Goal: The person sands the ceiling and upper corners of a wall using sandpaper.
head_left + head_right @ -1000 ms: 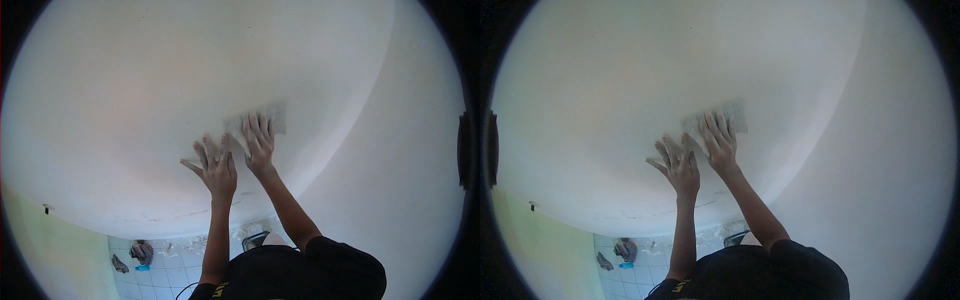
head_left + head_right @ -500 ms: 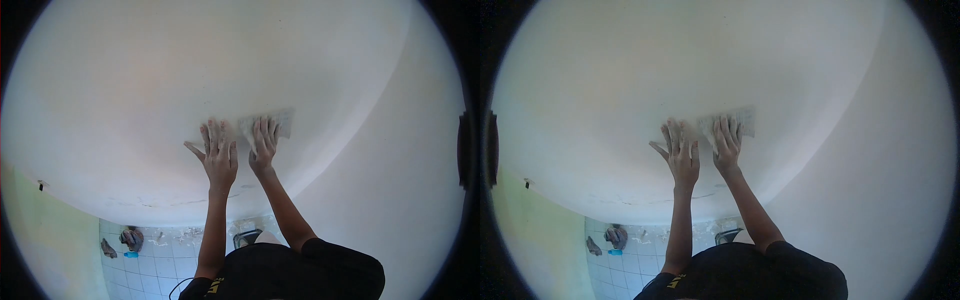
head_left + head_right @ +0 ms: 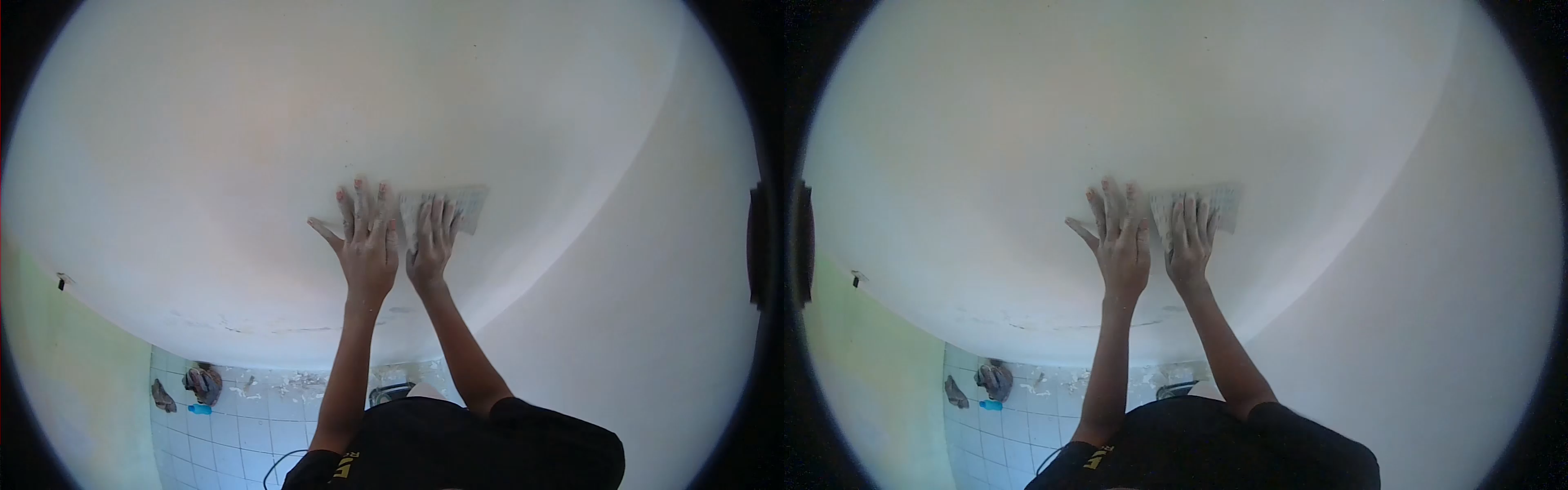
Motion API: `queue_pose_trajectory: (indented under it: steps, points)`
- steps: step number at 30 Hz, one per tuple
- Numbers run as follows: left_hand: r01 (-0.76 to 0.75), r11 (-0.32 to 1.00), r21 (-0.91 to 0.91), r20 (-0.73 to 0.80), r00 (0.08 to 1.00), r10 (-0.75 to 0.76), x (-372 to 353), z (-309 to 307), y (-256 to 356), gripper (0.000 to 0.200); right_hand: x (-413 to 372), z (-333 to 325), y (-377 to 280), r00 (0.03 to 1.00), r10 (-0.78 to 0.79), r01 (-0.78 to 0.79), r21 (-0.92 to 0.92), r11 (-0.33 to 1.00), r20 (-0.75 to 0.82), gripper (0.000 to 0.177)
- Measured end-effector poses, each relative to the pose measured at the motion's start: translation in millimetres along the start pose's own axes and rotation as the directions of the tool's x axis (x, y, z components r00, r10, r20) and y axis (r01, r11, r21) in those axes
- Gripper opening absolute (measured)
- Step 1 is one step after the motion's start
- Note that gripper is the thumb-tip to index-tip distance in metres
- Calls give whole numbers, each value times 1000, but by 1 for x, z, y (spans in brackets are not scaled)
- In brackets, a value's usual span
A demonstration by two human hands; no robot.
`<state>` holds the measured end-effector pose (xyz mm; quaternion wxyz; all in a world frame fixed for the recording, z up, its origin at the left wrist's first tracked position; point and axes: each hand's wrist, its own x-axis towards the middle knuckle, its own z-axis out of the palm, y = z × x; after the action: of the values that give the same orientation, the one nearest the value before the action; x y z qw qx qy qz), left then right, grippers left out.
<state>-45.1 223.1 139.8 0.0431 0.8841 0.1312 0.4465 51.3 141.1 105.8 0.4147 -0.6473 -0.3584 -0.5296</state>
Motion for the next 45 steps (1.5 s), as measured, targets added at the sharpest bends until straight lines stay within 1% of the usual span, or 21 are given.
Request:
queue_pose_trajectory:
  steps: [2, 6, 8, 11, 13, 15, 18, 20, 22, 24, 28, 31, 32, 33, 35, 38, 39, 40, 43, 44, 45]
  points:
    - [4, 997, -75, 8, 1000, -3, 4, -2, 1, 51, -18, -2, 15, 997, 16, -11, -65, 998, 72, 44]
    - [12, 999, -39, -21, 1000, -13, 5, 3, 5, 52, 160, -28, 16, 965, -74, 56, -77, 995, -252, 45]
    - [22, 999, -40, -67, 997, -24, 8, 7, 5, 54, 224, -42, 24, 946, -74, 38, -117, 992, -317, 46]
    - [41, 997, -62, -64, 997, -45, 9, 6, 8, 54, 215, -43, 21, 958, -67, 29, -138, 990, -279, 47]
    - [39, 995, -88, -66, 997, -45, 10, 4, 8, 53, 138, -28, 15, 983, -15, -5, -108, 994, -184, 47]
    - [38, 992, -120, -71, 996, -46, 8, 6, 8, 51, 33, -12, 7, 997, 72, -73, -110, 991, -8, 48]
    - [-38, 995, -96, -129, 991, 25, 8, 12, 5, 49, 12, -16, 15, 993, 109, -106, -72, 992, 34, 48]
    - [-98, 993, -67, -135, 987, 88, 8, 9, 6, 47, 77, -35, 19, 997, 54, -60, -121, 991, -58, 47]
    - [-171, 985, -30, -86, 982, 168, 17, 0, 20, 47, 152, -56, 39, 959, 28, -58, -96, 994, -281, 46]
    - [-239, 971, 4, -48, 970, 239, 31, -1, 33, 47, 209, -78, 59, 929, 98, -101, 11, 995, -357, 46]
    - [-316, 948, 28, -115, 942, 317, 49, 9, 50, 48, 186, -70, 68, 928, 101, -136, -75, 988, -360, 47]
    - [-313, 950, 23, -132, 941, 313, 50, 16, 54, 48, 73, -49, 38, 967, 205, -221, -96, 971, -151, 51]
    - [-298, 955, 4, -146, 944, 295, 49, 18, 55, 48, 32, -40, 35, 951, 269, -281, -62, 958, -152, 51]
    - [-305, 952, -1, -141, 943, 302, 50, 19, 58, 48, 28, -45, 43, 949, 275, -288, -69, 955, -156, 51]
    - [-316, 949, 11, -142, 939, 314, 50, 18, 60, 48, 22, -64, 61, 978, 207, -209, -85, 974, -31, 54]
    - [-373, 927, 35, -117, 920, 375, 60, 21, 66, 48, 124, -95, 114, 955, 96, -140, -141, 980, -279, 41]
    - [-376, 926, 30, -117, 919, 376, 63, 22, 70, 48, 162, -108, 130, 939, 97, -139, -108, 984, -329, 40]
    - [-397, 917, 33, -108, 911, 398, 66, 22, 74, 48, 189, -123, 148, 942, 162, -203, -114, 973, -295, 40]
    - [-433, 901, 29, -114, 894, 433, 74, 28, 84, 47, 215, -131, 154, 915, 221, -270, -104, 957, -338, 41]
    - [-447, 894, 33, -127, 885, 447, 77, 30, 87, 47, 192, -122, 163, 935, -34, -54, -237, 970, -352, 41]
    - [-452, 892, 28, -138, 882, 451, 79, 31, 91, 47, 161, -107, 145, 911, 100, -172, -149, 974, -399, 43]
